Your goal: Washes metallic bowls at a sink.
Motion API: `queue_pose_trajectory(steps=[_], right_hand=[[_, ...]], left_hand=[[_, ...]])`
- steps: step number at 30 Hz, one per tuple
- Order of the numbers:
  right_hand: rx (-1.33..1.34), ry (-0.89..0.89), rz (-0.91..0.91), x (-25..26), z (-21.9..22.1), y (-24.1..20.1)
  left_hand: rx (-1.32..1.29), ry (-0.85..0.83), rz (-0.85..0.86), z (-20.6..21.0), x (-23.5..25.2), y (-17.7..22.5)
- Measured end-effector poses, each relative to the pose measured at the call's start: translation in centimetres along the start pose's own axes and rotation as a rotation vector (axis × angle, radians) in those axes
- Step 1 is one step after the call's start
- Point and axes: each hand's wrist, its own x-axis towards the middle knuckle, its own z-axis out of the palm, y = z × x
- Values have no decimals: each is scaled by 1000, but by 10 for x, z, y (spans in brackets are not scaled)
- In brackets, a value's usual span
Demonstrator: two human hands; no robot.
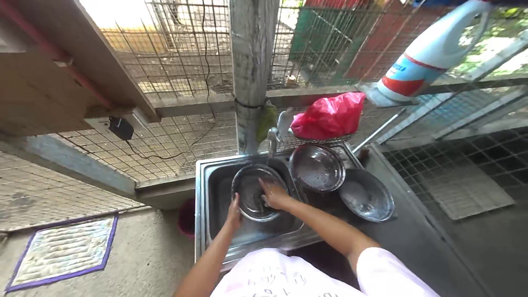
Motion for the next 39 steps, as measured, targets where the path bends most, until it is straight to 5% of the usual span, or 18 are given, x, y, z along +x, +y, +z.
queue_pose_trajectory(steps=[4, 6, 8, 12, 15, 17, 20, 23, 27, 30, 35, 39], right_hand=[[258, 187, -122, 9, 30, -38], [165, 13, -114, -6, 22, -45], [1, -135, -75, -17, 9, -26], [-95, 26, -9, 0, 10, 10], [298, 201, -48, 16, 31, -20], [572, 152, -203, 8, 40, -39], [257, -104, -317, -8, 34, -13], [-75, -105, -220, -4, 18, 30], [182, 83, -97, 20, 36, 4], [490, 96, -336, 15, 57, -24], [-39, -165, -429, -17, 33, -3], [117, -7, -229, -7, 18, -44]], left_hand=[[-12, -31, 41, 29, 1, -4], [-4, 34, 68, 21, 7, 7], [-10, 92, 63, 7, 9, 15], [-11, 8, -70, 16, -7, -6], [-92, -73, -73, 32, -6, -22], [-124, -9, -13, 29, 3, -18], [-138, 127, 17, -1, 9, -2], [-54, 102, -38, -9, 0, -3], [-94, -13, -98, 21, -5, -24], [-75, 25, -22, 16, 8, -10], [-9, 33, -30, -24, 21, 30], [-50, 88, -29, 20, 5, -1]])
